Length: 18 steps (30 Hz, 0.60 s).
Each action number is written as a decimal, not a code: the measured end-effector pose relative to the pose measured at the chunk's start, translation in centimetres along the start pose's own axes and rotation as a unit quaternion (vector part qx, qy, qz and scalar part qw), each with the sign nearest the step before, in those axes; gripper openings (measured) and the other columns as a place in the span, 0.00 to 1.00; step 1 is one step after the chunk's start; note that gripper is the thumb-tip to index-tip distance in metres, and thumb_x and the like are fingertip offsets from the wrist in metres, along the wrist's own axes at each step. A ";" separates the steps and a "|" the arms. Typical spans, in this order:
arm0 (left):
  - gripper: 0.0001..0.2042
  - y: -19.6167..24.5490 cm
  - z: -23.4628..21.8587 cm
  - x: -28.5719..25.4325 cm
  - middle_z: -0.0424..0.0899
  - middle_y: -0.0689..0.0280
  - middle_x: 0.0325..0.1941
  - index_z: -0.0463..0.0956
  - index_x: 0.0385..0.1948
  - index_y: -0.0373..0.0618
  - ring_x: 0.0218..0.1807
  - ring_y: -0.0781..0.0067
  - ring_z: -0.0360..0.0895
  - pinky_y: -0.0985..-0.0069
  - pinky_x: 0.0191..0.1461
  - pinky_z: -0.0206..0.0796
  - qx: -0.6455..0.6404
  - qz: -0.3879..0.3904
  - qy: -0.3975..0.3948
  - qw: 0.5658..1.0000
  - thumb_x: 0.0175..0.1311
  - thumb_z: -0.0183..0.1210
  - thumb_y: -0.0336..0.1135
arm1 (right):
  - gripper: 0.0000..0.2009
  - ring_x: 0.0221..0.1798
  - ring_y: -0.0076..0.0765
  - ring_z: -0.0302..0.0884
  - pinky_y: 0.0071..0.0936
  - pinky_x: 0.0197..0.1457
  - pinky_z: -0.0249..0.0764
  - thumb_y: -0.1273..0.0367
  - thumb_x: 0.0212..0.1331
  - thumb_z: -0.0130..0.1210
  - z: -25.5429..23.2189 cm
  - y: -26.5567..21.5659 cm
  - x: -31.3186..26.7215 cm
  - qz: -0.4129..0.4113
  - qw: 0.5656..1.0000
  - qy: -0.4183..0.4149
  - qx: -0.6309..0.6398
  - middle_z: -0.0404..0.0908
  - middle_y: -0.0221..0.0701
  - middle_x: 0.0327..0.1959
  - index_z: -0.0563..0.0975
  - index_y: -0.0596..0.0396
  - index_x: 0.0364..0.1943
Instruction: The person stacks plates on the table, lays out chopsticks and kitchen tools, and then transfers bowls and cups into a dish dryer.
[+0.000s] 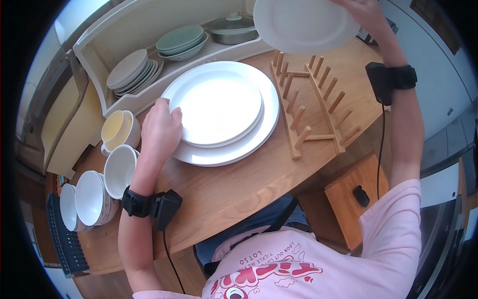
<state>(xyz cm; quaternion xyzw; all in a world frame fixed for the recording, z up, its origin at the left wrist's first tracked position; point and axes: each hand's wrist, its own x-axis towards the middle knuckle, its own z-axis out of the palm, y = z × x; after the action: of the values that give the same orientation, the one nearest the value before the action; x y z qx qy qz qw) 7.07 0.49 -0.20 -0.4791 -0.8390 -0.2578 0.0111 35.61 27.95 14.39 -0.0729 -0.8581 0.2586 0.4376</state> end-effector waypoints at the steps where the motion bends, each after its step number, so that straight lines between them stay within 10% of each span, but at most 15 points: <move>1: 0.18 -0.1 0.0 0.0 0.78 0.40 0.47 0.69 0.48 0.26 0.52 0.43 0.75 0.58 0.57 0.64 0.000 0.004 0.003 1.000 0.63 0.53 0.34 | 0.11 0.38 0.20 0.78 0.19 0.44 0.75 0.78 0.56 0.58 -0.1 -0.5 -0.1 0.013 1.000 0.005 -0.014 0.82 0.29 0.36 0.77 0.59 0.44; 18: 0.14 -0.1 0.0 0.3 0.78 0.38 0.43 0.70 0.45 0.27 0.50 0.42 0.76 0.59 0.56 0.65 -0.028 -0.033 0.013 0.999 0.64 0.49 0.31 | 0.12 0.38 0.21 0.79 0.20 0.44 0.75 0.76 0.55 0.61 -0.5 0.3 -1.0 0.011 0.998 0.033 0.047 0.82 0.29 0.37 0.77 0.59 0.44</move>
<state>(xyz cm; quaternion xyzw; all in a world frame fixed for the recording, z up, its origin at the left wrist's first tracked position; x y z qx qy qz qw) 6.84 0.74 -0.18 -0.4482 -0.8463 -0.2879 -0.0003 36.59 28.05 13.72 -0.0706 -0.8294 0.3007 0.4655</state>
